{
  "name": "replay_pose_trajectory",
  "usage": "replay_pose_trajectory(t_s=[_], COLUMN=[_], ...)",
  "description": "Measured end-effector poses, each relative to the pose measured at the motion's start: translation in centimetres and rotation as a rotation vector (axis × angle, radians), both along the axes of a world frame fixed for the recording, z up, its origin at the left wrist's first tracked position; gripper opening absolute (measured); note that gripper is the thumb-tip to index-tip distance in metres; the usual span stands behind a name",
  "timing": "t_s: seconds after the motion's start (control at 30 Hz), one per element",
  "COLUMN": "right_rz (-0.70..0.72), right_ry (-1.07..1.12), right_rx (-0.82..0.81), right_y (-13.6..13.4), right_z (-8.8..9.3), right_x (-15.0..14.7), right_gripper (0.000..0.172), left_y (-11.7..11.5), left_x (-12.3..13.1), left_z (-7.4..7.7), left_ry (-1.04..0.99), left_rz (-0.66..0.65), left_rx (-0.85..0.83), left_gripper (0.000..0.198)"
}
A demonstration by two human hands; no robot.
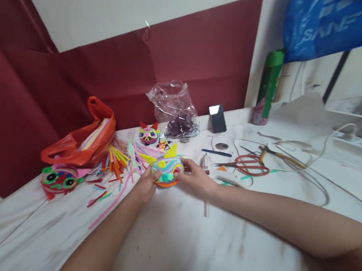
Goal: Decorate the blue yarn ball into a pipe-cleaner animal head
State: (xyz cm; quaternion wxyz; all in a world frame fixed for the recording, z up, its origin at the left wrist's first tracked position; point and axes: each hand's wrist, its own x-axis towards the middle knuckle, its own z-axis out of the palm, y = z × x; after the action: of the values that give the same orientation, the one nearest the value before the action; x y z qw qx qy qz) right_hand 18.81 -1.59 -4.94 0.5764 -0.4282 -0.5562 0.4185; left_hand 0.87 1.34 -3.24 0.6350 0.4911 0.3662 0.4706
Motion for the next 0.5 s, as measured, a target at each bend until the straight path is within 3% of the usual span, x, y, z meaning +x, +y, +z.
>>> replay_pose_trajectory(t_s=[0.13,0.27,0.37,0.5], right_rz=[0.047,0.111,-0.003,-0.264], right_ry=[-0.047,-0.224,-0.414,-0.962], right_rx=[0.042,0.148,0.247,0.107], right_y=[-0.2,0.7,1.5,1.3], right_z=[1.1,4.0,6.9,9.1], right_x=[0.2,2.4,6.0,12.1], right_gripper=[0.060,0.041,0.017,0.023], left_y=[0.2,1.0,1.4,1.2], left_x=[-0.3,-0.9,-1.3,-1.5], left_z=[0.3,0.4,0.6,0.8], left_ry=[-0.028,-0.090,-0.173,-0.297], left_rz=[-0.013,-0.029,-0.007,-0.135], left_rx=[0.025,0.125,0.158,0.123], left_gripper=[0.064,0.067,0.066,0.057])
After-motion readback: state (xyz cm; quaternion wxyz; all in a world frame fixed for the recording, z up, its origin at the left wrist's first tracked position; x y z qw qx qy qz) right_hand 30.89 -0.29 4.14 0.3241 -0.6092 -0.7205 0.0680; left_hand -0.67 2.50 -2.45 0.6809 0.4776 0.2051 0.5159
